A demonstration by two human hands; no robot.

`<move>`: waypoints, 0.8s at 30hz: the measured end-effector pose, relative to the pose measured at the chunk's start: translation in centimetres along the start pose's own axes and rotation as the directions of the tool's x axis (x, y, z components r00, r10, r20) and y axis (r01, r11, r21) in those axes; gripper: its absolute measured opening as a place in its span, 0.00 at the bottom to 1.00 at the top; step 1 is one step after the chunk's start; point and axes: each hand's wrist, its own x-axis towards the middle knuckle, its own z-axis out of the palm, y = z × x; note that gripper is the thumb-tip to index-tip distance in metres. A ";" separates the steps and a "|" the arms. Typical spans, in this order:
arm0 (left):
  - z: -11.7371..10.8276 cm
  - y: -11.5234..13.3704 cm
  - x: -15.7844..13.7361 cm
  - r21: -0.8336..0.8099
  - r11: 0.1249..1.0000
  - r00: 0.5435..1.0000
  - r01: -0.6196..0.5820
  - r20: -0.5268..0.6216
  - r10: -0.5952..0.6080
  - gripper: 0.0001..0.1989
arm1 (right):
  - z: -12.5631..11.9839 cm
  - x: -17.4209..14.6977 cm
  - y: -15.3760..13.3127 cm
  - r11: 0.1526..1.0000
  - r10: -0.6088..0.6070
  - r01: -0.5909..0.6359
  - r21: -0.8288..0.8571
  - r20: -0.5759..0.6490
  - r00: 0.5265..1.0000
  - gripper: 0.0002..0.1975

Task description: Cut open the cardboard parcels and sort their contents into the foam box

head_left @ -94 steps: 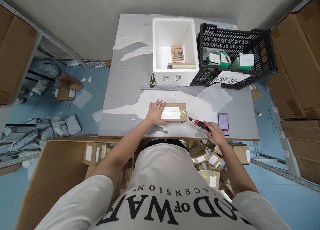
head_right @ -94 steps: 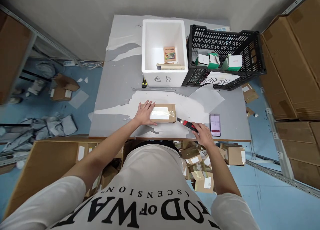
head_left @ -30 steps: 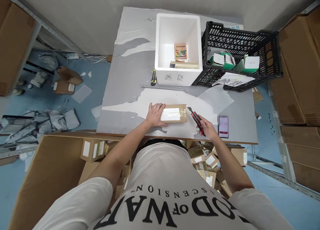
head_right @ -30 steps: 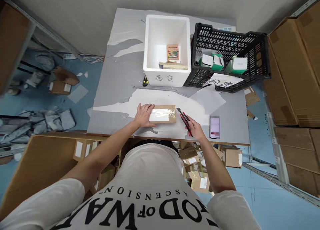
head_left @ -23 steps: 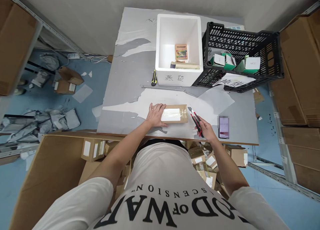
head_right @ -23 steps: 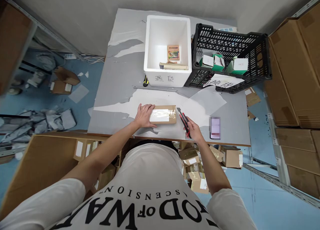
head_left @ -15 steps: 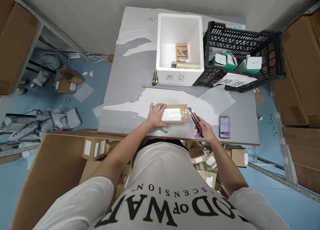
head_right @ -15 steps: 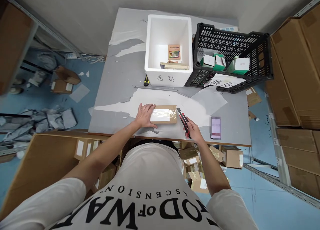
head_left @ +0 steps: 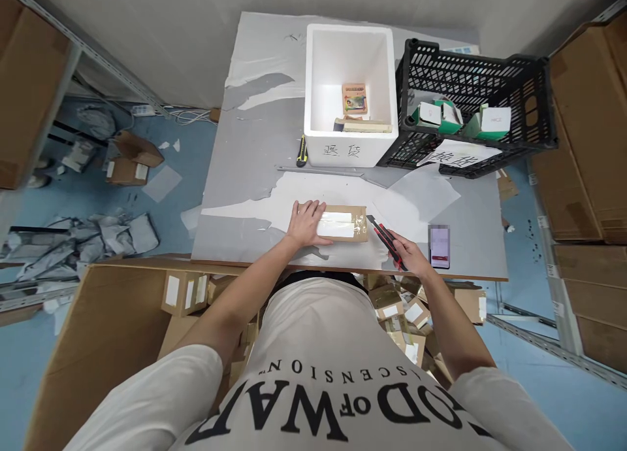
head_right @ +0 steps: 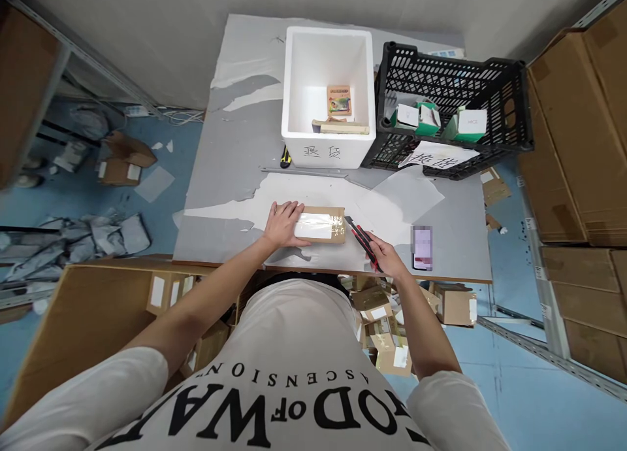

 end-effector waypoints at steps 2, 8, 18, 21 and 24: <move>0.1 0.0 0.0 0.003 1.000 1.000 -0.001 -0.002 0.001 0.55 | -0.3 -0.4 0.0 0.999 0.023 -0.022 -0.035 0.021 1.000 0.37; 0.5 -0.1 0.0 0.006 1.000 1.000 -0.008 -0.020 0.008 0.54 | -1.1 -1.4 -0.6 0.988 0.016 -0.008 -0.153 0.054 0.998 0.34; 0.9 -0.5 0.4 -0.012 1.000 0.999 -0.020 -0.034 0.020 0.55 | -0.7 -2.8 2.6 0.981 0.070 -0.062 -0.186 0.036 0.997 0.36; 1.0 -0.6 0.4 -0.019 0.999 0.999 -0.033 -0.032 0.032 0.55 | -0.6 -3.2 2.7 0.984 0.053 -0.049 -0.171 0.016 0.998 0.36; 1.0 -0.7 0.3 -0.014 0.999 0.999 -0.043 -0.022 0.043 0.54 | -1.3 -3.9 2.9 0.990 0.024 -0.031 -0.141 -0.055 0.998 0.36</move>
